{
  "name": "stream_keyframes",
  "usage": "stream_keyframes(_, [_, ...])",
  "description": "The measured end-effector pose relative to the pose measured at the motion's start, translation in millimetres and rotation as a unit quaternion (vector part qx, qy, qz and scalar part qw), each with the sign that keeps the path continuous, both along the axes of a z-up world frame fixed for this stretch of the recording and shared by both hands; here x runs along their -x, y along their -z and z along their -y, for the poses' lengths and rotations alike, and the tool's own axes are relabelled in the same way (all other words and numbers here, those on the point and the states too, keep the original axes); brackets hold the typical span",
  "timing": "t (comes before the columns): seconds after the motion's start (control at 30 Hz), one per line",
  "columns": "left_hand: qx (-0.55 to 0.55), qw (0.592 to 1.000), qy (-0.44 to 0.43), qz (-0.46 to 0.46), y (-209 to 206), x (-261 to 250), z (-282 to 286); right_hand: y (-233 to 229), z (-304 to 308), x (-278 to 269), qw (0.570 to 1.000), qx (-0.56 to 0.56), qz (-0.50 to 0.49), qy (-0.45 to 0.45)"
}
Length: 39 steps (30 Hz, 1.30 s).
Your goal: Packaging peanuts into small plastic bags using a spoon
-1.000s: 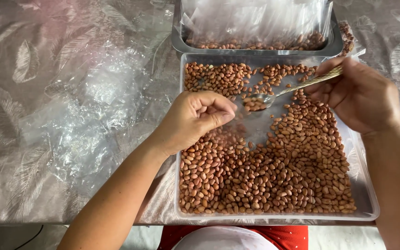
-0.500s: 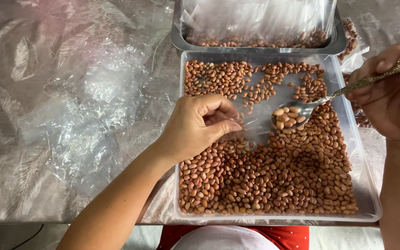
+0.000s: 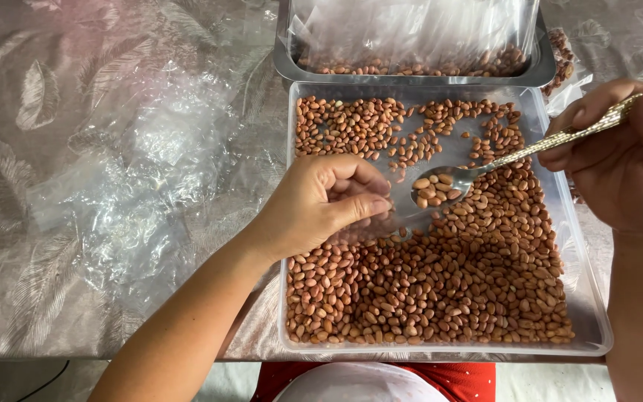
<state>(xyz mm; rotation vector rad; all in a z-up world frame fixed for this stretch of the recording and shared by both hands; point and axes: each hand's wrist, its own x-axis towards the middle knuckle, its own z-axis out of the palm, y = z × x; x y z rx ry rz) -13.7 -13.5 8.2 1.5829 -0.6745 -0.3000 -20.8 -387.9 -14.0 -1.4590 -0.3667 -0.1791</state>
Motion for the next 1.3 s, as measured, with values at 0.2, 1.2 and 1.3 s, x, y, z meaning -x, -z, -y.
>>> stream_keyframes(0.2, [0.092, 0.953, 0.056, -0.282, 11, -4, 0, -2, -11, -1, 0.995, 0.016, 0.034, -0.092])
stream_keyframes(1.2, [0.105, 0.956, 0.037, -0.272, 2, -12, -10, 11, -32, -28, 0.958, 0.052, -0.227, -0.166])
stream_keyframes(1.3, [0.108, 0.958, 0.047, -0.26, 4, -12, -11, 18, -14, -35, 0.972, -0.004, -0.166, -0.166])
